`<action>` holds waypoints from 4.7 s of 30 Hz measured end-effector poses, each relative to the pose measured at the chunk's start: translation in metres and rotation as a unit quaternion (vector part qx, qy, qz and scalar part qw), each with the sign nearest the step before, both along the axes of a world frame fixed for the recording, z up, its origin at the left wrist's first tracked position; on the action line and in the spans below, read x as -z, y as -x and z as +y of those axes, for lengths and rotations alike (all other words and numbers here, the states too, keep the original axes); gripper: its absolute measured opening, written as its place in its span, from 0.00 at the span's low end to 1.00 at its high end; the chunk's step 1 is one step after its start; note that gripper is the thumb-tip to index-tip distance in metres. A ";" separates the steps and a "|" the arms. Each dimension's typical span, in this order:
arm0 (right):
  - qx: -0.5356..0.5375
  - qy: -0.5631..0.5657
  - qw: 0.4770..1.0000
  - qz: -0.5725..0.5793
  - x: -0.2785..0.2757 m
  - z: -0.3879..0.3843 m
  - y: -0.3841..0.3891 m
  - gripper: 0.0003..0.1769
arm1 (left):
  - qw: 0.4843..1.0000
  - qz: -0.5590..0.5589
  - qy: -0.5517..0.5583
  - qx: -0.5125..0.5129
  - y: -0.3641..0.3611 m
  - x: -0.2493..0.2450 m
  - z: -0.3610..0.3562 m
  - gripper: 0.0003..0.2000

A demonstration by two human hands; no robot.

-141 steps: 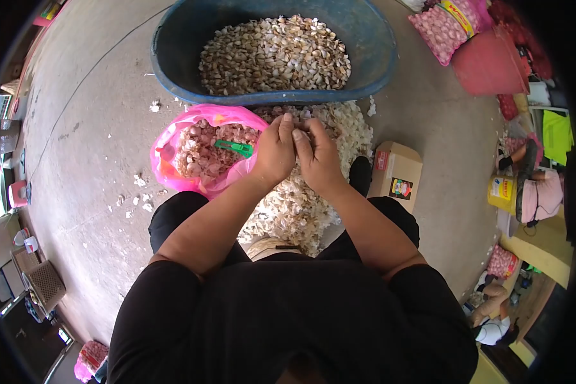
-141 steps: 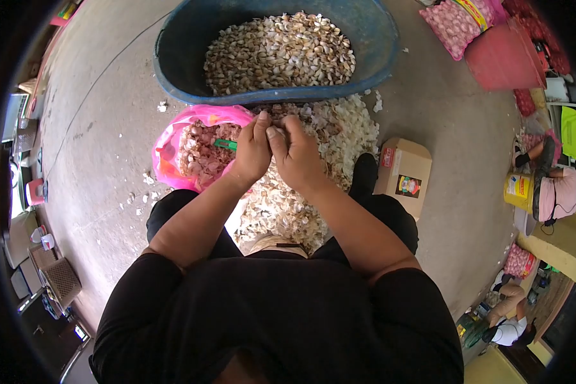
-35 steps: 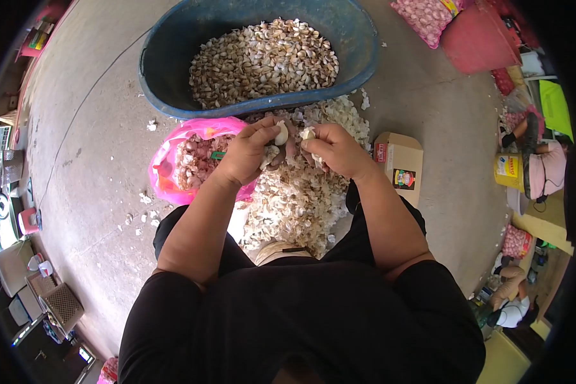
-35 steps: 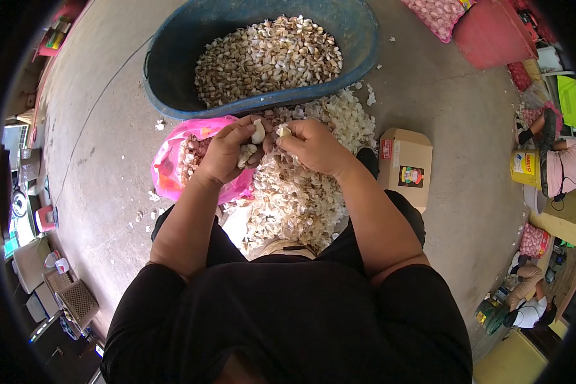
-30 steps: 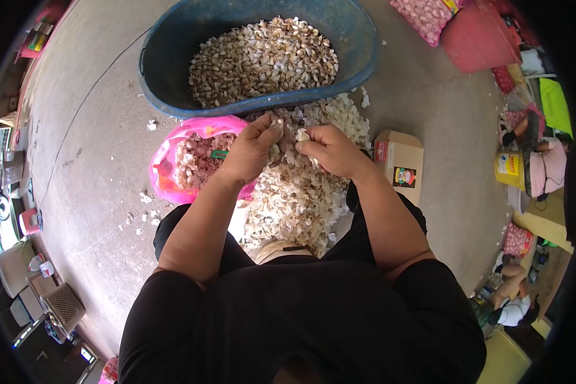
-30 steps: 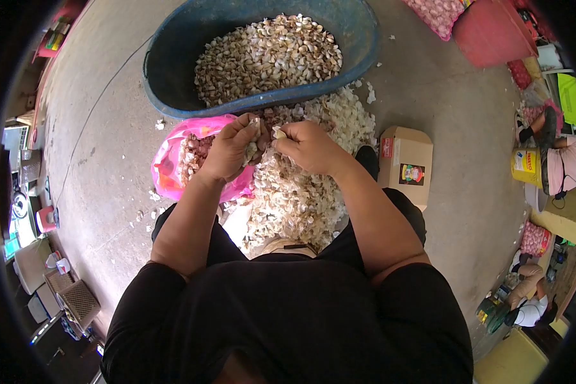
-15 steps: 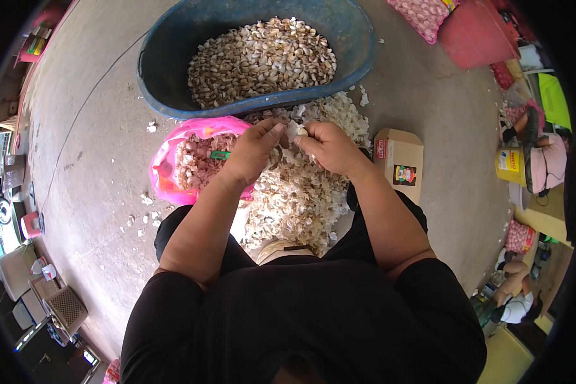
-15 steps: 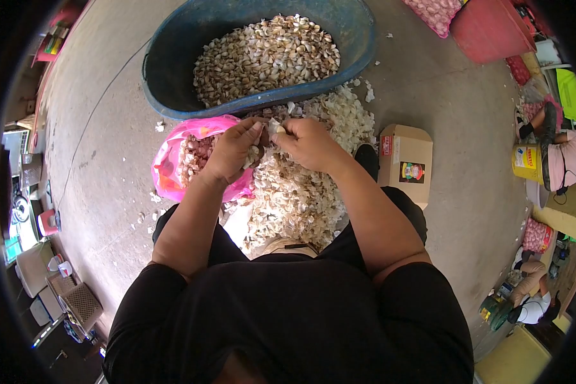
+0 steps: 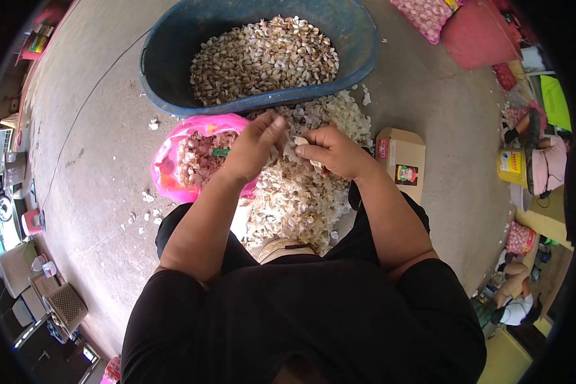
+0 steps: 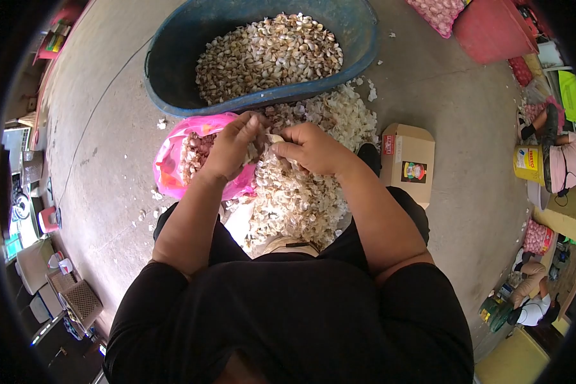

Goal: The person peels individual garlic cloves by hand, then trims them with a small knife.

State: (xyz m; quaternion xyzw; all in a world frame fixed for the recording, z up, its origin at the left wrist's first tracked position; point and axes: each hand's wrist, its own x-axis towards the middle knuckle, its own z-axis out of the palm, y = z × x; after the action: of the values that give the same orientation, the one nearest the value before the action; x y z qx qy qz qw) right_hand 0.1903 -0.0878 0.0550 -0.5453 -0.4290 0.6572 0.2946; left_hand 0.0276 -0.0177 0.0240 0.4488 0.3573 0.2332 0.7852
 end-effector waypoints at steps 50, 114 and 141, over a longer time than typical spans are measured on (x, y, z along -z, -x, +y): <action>0.197 -0.033 0.975 -0.097 0.022 -0.010 0.006 0.13 | 0.989 -0.021 0.124 -0.073 -0.019 -0.004 -0.023 0.12; 0.025 -0.301 0.914 -0.271 0.015 -0.003 0.028 0.10 | 0.932 0.181 -0.284 0.135 0.025 -0.010 -0.006 0.12; 0.332 -0.143 0.921 -0.143 0.028 0.010 0.043 0.17 | 0.978 0.009 0.191 -0.084 -0.017 0.013 -0.036 0.18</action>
State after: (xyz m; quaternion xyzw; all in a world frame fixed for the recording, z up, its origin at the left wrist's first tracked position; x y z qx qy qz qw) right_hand 0.1472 -0.0777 0.0272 -0.6967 -0.3501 0.3686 0.5061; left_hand 0.0447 -0.0539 0.0112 0.2607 0.4393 0.2217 0.8306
